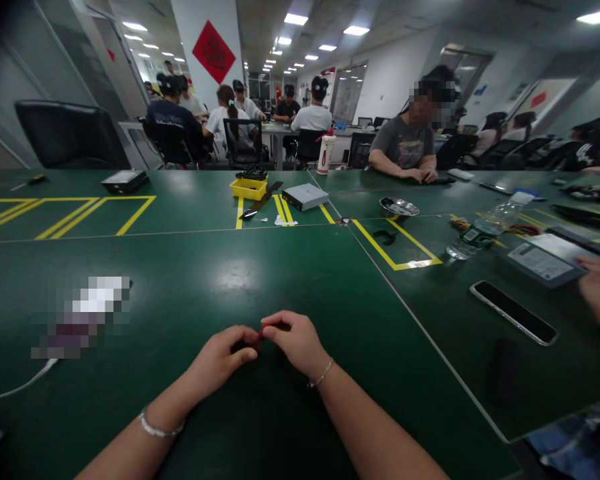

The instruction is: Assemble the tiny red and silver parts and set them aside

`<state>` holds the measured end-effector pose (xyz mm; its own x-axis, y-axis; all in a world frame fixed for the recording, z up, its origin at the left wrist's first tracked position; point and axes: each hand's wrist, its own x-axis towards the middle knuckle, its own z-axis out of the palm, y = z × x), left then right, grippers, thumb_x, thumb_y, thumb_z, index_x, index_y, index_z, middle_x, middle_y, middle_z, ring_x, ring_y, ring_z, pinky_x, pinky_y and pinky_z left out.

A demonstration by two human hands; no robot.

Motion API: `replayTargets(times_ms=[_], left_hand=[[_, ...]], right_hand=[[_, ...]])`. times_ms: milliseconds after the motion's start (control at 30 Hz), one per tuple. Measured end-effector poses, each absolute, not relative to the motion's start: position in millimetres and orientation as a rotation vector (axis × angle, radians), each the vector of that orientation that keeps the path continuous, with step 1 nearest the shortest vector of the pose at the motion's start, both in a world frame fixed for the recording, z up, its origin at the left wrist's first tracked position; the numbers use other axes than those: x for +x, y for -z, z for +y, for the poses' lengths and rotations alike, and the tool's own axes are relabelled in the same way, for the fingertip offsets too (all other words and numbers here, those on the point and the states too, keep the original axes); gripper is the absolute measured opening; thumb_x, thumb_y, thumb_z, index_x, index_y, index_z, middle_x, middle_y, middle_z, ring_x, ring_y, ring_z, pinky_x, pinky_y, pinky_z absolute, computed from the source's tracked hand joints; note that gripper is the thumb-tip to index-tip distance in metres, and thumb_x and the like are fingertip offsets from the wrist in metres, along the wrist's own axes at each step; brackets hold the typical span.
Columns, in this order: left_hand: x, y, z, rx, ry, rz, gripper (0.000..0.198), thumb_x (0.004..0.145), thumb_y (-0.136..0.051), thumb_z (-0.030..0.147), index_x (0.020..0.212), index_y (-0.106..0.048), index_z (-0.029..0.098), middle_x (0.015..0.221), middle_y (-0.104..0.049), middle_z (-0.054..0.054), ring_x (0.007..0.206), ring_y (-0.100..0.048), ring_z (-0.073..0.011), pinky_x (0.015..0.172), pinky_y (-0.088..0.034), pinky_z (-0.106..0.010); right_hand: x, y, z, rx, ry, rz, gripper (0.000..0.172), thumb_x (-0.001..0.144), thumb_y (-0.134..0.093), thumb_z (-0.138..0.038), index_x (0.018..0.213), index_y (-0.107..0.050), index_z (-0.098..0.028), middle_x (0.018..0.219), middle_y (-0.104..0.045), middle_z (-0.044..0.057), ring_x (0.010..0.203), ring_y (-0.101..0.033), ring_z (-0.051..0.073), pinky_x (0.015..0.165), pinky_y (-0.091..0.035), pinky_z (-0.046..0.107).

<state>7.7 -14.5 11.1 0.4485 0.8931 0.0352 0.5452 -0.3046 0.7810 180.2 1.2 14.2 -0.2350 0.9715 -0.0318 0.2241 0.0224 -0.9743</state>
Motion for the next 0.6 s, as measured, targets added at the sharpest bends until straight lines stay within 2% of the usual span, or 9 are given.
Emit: replayTargets(times_ms=[167,300,433,600], left_hand=[[6.4,-4.2,-17.9,2.166,-0.657,1.360,0.028,0.074,-0.043,0.031,0.100,-0.047,0.022,0.100,-0.053,-0.003,0.095,-0.046,-0.0153,0.084,-0.035,-0.030],[-1.4,4.7,-16.5,2.377,-0.572,1.533,0.034,0.075,-0.040,0.035,0.106,-0.044,0.022,0.117,-0.043,-0.005,0.111,-0.033,-0.0210,0.093,-0.025,-0.040],[-7.8,8.7,-16.2,2.461,-0.446,1.677,0.045,0.076,-0.033,0.043,0.117,-0.033,0.025,0.127,-0.032,-0.004,0.118,-0.021,-0.0243,0.094,-0.018,-0.047],[-7.9,7.8,-17.6,2.497,-0.357,1.679,0.047,0.077,-0.029,0.044,0.121,-0.027,0.026,0.130,-0.028,-0.002,0.120,-0.017,-0.0237,0.094,-0.016,-0.048]], right_hand=[[273.9,-17.6,50.2,-1.628,-0.684,-1.459,0.028,0.064,-0.051,-0.034,0.086,-0.057,-0.017,0.078,-0.061,0.003,0.071,-0.055,0.013,0.069,-0.041,0.028],[366.3,-11.7,81.5,-2.163,-0.091,-1.326,0.026,0.067,-0.045,-0.034,0.083,-0.058,-0.019,0.081,-0.061,0.004,0.070,-0.054,0.016,0.063,-0.040,0.028],[413.3,0.3,85.9,-2.323,0.054,-1.310,0.029,0.067,-0.042,-0.034,0.083,-0.059,-0.018,0.079,-0.061,0.007,0.071,-0.053,0.018,0.060,-0.038,0.028],[433.1,9.3,81.1,-2.364,0.119,-1.336,0.035,0.069,-0.036,-0.034,0.080,-0.061,-0.013,0.078,-0.059,0.015,0.074,-0.052,0.025,0.062,-0.038,0.036]])
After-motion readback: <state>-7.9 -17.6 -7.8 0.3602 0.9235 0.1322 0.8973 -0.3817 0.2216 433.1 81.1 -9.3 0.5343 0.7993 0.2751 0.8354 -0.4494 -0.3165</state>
